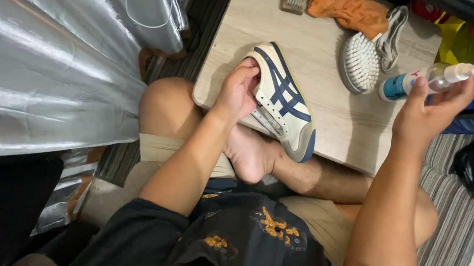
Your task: The person sprays a cleaning solution onto a white and blue sneaker and scrubs it with a round brush. They repeatedly apply the solution and scrub the upper and side panels of the shoe while holding it on a small table.
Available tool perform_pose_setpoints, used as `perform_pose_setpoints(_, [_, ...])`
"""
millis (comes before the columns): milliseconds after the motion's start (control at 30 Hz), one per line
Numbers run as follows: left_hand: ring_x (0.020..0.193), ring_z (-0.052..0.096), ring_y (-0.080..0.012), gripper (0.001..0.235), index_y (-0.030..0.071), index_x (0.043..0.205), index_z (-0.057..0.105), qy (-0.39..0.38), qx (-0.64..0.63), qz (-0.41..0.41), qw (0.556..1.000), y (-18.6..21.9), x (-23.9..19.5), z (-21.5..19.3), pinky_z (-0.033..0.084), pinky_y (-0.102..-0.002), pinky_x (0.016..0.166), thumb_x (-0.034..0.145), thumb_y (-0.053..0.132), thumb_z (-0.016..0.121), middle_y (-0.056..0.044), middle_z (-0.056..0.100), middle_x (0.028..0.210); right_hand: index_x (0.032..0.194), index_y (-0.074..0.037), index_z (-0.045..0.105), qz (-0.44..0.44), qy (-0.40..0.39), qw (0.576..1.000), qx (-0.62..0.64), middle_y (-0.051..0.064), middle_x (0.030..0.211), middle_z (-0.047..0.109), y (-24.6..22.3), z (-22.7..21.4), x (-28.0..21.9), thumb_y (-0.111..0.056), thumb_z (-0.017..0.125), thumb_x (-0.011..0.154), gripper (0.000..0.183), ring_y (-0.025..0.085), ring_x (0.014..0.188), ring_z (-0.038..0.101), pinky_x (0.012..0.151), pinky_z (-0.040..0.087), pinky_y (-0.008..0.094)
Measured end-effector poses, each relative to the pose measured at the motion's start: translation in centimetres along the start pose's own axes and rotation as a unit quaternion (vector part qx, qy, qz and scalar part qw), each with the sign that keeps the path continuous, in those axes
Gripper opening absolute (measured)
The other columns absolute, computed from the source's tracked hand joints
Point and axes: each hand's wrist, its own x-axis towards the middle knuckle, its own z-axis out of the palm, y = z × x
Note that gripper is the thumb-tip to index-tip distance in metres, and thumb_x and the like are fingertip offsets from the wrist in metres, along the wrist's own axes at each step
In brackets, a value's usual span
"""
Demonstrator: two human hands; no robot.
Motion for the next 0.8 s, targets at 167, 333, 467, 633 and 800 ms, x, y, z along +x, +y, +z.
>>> perform_pose_setpoints(167, [0.093, 0.069, -0.0274, 0.033, -0.006, 0.110, 0.068, 0.041, 0.042, 0.001, 0.998, 0.2, 0.0, 1.4, 0.056, -0.033, 0.079, 0.087, -0.005, 0.044, -0.023, 0.072, 0.102, 0.148, -0.011, 0.038, -0.053, 0.171, 0.973, -0.142, 0.018, 0.139, 0.049, -5.6, 2.0, -2.0, -0.027, 0.067, 0.116, 0.046, 0.036, 0.124, 0.059, 0.096, 0.059, 0.045])
perform_pose_setpoints(333, [0.087, 0.073, -0.0273, 0.028, 0.000, 0.114, 0.072, 0.067, 0.130, 0.047, 0.988, -1.3, 0.3, 0.4, 0.062, -0.042, 0.082, 0.087, -0.003, 0.063, -0.018, 0.074, 0.100, 0.139, 0.011, 0.046, -0.036, -0.054, 0.977, -0.204, 0.036, 0.123, 0.054, -4.6, 6.3, -1.9, 0.009, 0.085, 0.088, 0.064, 0.057, 0.113, 0.057, 0.090, 0.056, 0.057])
perform_pose_setpoints(467, [0.093, 0.070, -0.0268, 0.028, -0.002, 0.116, 0.069, 0.092, 0.134, 0.068, 0.984, -1.3, -0.9, 1.8, 0.060, -0.041, 0.087, 0.090, -0.002, 0.060, -0.017, 0.071, 0.105, 0.148, 0.009, 0.036, 0.077, -0.147, 0.939, -0.303, 0.039, 0.137, 0.050, -1.9, 8.3, -1.0, -0.016, 0.096, 0.082, 0.093, 0.060, 0.125, 0.052, 0.106, 0.046, 0.065])
perform_pose_setpoints(633, [0.100, 0.065, -0.0178, 0.029, 0.002, 0.118, 0.066, 0.114, 0.110, 0.159, 0.974, -1.4, -2.0, 3.6, 0.055, -0.034, 0.093, 0.091, -0.005, 0.059, -0.008, 0.068, 0.108, 0.142, 0.001, 0.044, 0.103, -0.146, 0.927, -0.329, 0.035, 0.123, 0.060, -2.0, 9.5, -1.0, -0.013, 0.086, 0.080, 0.076, 0.057, 0.113, 0.062, 0.097, 0.052, 0.062])
perform_pose_setpoints(800, [0.095, 0.065, -0.0141, 0.028, 0.005, 0.112, 0.068, 0.111, 0.090, 0.167, 0.976, -0.7, -3.3, 4.8, 0.055, -0.030, 0.090, 0.088, -0.007, 0.061, -0.003, 0.068, 0.103, 0.139, 0.002, 0.050, 0.100, -0.169, 0.926, -0.321, 0.031, 0.123, 0.059, -8.5, 7.0, -2.0, -0.009, 0.082, 0.077, 0.071, 0.054, 0.113, 0.062, 0.091, 0.054, 0.063])
